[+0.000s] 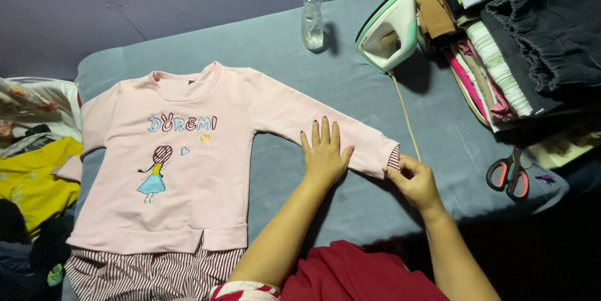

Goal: Ironing and folding a pink sweatshirt on a bed surface.

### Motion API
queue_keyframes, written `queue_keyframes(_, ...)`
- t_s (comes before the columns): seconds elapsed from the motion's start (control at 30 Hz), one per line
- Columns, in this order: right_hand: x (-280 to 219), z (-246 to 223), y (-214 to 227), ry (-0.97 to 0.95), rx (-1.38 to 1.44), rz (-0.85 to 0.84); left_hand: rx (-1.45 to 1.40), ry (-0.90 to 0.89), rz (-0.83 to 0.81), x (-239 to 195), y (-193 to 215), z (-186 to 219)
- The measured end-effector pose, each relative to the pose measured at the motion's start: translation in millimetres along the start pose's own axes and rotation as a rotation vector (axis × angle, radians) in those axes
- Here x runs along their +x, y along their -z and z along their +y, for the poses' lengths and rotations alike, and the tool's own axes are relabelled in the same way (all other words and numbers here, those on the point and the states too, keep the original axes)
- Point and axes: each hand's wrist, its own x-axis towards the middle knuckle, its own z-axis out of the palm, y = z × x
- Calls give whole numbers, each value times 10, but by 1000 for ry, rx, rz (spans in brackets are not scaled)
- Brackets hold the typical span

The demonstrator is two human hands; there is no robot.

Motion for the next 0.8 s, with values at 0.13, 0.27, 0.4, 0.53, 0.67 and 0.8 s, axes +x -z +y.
queue_keyframes(0.13, -95, 147, 32, 110, -159, -12, 24, -2, 12, -24, -48, -12)
queue_keyframes(0.27, -48, -450, -121, -27, -468, -91, 12, 3, -13, -22, 9, 10)
queue_keyframes(0.4, 19, -570, -212, 388, -671, -183, 20, 15, -39, 8, 23, 4)
queue_keyframes(0.53, 84, -657, -262, -54, -975, -91, 21, 3, -36, -6, -27, -22)
queue_keyframes(0.67, 53, -367, -132, -89, -1249, -9, -7, 13, -58, -18, 17, -10)
queue_keyframes(0.8, -21, -376, 85, -148, -1327, 17, -4, 9, -55, -1, 14, -8)
